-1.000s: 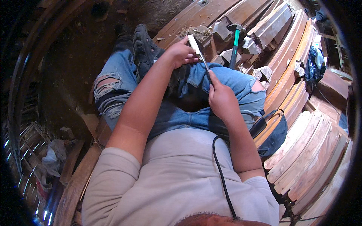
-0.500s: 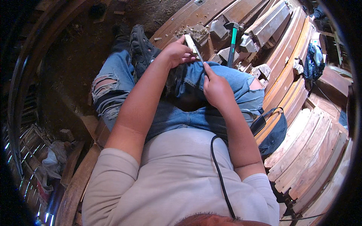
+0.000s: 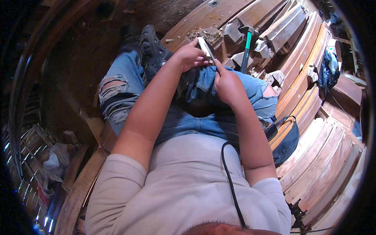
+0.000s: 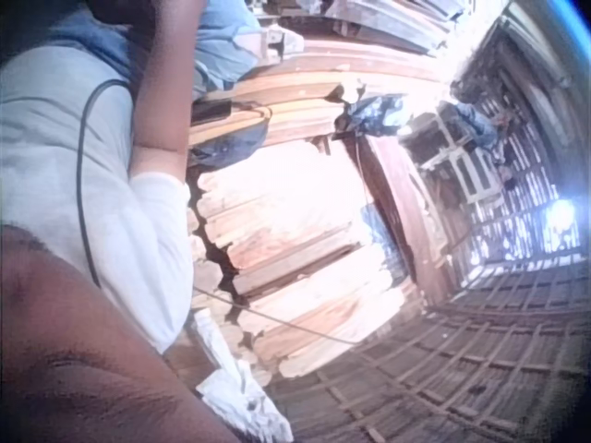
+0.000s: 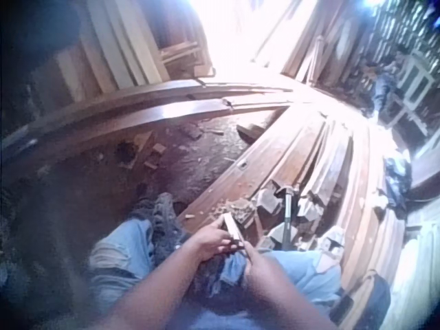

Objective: The person sits on the ground and uses a knife to carve a small piece of wood held in their left hand. They repeatedly scrape the surface of the wood to remove shavings and shape the piece.

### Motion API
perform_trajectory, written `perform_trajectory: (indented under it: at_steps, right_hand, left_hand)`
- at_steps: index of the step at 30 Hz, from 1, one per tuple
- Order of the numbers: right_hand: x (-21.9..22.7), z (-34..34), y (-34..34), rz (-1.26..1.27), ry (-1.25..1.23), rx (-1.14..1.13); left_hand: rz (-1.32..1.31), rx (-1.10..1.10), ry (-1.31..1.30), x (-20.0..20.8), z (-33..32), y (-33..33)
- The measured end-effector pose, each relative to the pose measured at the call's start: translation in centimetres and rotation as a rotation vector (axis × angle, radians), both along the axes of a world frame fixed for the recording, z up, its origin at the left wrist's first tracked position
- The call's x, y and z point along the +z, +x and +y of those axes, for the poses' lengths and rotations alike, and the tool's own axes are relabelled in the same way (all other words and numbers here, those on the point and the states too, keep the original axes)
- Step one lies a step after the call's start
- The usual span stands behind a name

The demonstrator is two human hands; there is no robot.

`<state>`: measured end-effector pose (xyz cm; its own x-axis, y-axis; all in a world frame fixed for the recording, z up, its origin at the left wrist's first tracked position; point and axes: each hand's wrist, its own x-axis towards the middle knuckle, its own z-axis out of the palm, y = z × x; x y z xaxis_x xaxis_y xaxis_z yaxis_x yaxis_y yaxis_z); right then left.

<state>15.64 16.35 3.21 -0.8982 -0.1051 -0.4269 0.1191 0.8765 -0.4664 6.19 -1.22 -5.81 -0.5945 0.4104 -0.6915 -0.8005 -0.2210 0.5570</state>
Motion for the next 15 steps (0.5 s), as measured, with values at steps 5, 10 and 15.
perform_trajectory:
  at_steps: [5,10,15]
  right_hand:
    - [3.2,0.5,3.8,0.025,0.043,0.032]
    - [4.0,0.0,3.9,-0.049,0.108,0.017]
    - [3.6,-0.5,2.6,-0.049,0.130,0.025]
  left_hand:
    - [-0.001,0.030,-0.022,-0.4,0.2,0.2]
    - [0.025,0.030,-0.052,-0.5,0.4,0.2]
    - [0.023,0.011,-0.055,-0.6,0.5,0.1]
